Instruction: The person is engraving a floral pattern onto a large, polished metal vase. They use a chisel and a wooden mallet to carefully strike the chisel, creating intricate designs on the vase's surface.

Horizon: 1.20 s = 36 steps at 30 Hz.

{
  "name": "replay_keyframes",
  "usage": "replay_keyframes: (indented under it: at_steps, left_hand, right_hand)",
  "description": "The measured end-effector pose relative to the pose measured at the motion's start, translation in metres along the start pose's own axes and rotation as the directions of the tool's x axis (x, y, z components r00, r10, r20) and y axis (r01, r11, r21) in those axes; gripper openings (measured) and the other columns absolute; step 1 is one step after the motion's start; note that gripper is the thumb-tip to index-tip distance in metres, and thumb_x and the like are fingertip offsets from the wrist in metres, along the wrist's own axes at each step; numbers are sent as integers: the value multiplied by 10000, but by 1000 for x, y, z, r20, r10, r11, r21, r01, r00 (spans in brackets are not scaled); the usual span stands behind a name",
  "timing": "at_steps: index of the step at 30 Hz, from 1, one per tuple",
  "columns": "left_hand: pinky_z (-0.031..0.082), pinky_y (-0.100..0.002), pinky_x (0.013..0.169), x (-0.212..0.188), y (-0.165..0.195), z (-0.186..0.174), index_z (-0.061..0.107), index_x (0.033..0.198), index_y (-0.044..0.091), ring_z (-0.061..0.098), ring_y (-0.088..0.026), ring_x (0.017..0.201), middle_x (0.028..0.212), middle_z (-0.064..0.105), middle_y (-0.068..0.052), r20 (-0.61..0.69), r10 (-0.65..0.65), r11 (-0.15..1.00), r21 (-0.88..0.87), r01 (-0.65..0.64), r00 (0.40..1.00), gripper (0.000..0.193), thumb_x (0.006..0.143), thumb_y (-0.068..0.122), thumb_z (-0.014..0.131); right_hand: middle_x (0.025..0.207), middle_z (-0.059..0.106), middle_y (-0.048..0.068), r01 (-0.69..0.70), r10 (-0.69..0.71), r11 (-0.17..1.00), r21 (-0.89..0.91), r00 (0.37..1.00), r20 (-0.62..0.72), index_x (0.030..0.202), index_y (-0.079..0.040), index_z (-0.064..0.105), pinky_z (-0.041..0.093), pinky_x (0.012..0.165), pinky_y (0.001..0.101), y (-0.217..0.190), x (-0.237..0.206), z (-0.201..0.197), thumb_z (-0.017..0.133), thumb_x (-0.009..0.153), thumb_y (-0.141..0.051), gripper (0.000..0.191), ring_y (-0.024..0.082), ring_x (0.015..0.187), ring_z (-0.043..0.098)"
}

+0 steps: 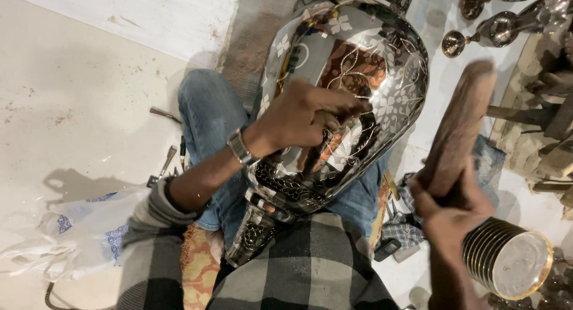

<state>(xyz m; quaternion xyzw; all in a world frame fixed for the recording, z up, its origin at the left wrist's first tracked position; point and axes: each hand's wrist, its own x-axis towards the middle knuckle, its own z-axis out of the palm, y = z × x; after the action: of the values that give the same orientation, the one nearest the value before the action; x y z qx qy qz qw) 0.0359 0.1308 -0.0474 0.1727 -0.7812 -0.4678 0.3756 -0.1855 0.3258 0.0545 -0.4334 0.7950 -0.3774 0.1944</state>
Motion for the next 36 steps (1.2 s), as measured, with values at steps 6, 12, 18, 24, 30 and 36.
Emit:
replay_keyframes:
  at_steps: [6, 12, 18, 24, 30, 36]
  left_hand:
    - [669, -235, 762, -28, 25, 24, 690, 1228, 39, 792, -162, 963, 1091, 778, -106, -451, -205, 971, -202, 125, 868, 383, 889, -133, 637]
    - [628, -239, 691, -35, 20, 31, 701, 1184, 19, 797, -156, 904, 1053, 783, -106, -478, -192, 980, -139, 142, 857, 362, 842, -93, 659]
    - [553, -218, 507, -26, -8, 19, 736, 1100, 52, 804, -133, 780, 992, 809, -71, -187, -122, 992, -42, 117, 975, 308, 823, -63, 668]
    - [670, -248, 769, 2, -17, -8, 718, 1196, 43, 816, -169, 883, 1079, 788, -130, 111, 71, 978, -204, -47, 991, 476, 742, -41, 604]
    - [542, -242, 522, 32, -10, -20, 745, 1154, 78, 675, -87, 576, 822, 775, -73, 447, 184, 965, -251, -75, 876, 449, 749, -27, 580]
    - [525, -243, 516, 37, -8, -10, 757, 1122, 119, 723, -81, 642, 817, 790, -41, 371, 73, 991, -134, -25, 926, 342, 862, -35, 596]
  right_hand:
    - [1003, 678, 135, 740, -637, 665, -106, 635, 436, 1285, 31, 648, 585, 782, 302, -53, 92, -41, 759, 885, 122, 425, 209, 834, 674]
    - [982, 671, 153, 741, -446, 638, -209, 577, 684, 1455, -29, 563, 599, 624, 280, -93, 129, -42, 666, 850, 44, 618, 198, 757, 713]
    - [1054, 722, 131, 723, -458, 646, -244, 624, 633, 1118, -83, 703, 478, 539, 265, -80, 108, -21, 702, 781, 8, 349, 150, 657, 655]
    - [882, 662, 79, 635, -594, 773, 3, 721, 357, 922, -46, 660, 457, 664, 280, 2, 55, -8, 650, 761, 28, 178, 127, 798, 593]
    - [894, 649, 132, 586, -577, 806, -87, 810, 106, 981, 34, 584, 467, 716, 355, 33, -13, 23, 665, 747, 112, 260, 182, 814, 596]
    - [1076, 653, 161, 203, -205, 978, -39, 978, -42, 1413, 121, 557, 542, 827, 292, 53, -71, 48, 714, 816, 118, 617, 192, 949, 663]
